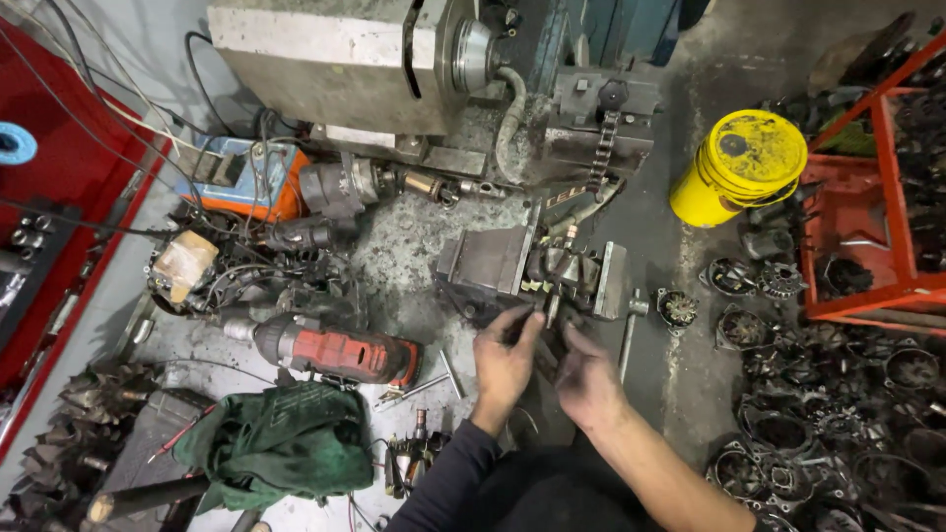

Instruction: The person assembles a mechanical component by inserting small cylindrical parts into a larger housing using a bench vise. They then place the assembled unit into a casing, retrieve a small ring from a shelf, and wipe it with a cloth.

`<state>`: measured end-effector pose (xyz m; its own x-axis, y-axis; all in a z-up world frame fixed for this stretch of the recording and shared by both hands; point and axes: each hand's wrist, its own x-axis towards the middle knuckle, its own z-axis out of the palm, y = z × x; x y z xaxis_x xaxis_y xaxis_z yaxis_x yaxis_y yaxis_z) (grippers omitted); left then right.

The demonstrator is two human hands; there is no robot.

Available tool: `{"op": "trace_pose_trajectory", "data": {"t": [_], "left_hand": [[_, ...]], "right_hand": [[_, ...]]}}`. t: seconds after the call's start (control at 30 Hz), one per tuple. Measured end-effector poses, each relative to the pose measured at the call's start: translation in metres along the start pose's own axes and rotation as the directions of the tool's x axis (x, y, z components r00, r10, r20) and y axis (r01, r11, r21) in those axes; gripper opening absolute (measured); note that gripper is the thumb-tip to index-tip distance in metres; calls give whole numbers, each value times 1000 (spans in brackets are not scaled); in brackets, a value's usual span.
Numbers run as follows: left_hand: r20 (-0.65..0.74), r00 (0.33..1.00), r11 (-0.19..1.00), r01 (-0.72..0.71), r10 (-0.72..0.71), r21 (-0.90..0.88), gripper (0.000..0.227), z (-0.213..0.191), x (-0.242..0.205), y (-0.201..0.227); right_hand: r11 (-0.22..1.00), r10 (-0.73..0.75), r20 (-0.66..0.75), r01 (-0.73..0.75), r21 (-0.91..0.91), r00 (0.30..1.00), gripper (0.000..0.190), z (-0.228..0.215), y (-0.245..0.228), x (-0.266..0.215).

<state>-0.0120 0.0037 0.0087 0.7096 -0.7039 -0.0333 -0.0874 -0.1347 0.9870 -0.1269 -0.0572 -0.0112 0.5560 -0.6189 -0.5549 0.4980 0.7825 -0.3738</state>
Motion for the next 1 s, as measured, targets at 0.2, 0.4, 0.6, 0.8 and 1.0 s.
{"op": "trace_pose_trajectory", "data": {"t": [0.2, 0.4, 0.6, 0.8, 1.0], "left_hand": [[-4, 993, 968, -117, 121, 221, 26, 0, -1, 5], [-10, 1000, 993, -11, 12, 121, 25, -2, -3, 10], [38, 999, 986, -9, 3, 167, 23, -1, -6, 17], [97, 957, 926, -290, 274, 241, 23, 5, -5, 14], [61, 970, 914, -243, 236, 324, 29, 12, -3, 29]], "right_hand": [[999, 28, 35, -29, 23, 999, 43, -28, -2, 5], [999, 16, 150, -22, 39, 989, 42, -40, -5, 11], [998, -25, 139, 32, -51, 990, 57, 14, -18, -20], [996, -7, 65, 13, -93, 998, 50, 1, -17, -12], [989, 40, -24, -43, -140, 999, 27, -17, -2, 10]]}}
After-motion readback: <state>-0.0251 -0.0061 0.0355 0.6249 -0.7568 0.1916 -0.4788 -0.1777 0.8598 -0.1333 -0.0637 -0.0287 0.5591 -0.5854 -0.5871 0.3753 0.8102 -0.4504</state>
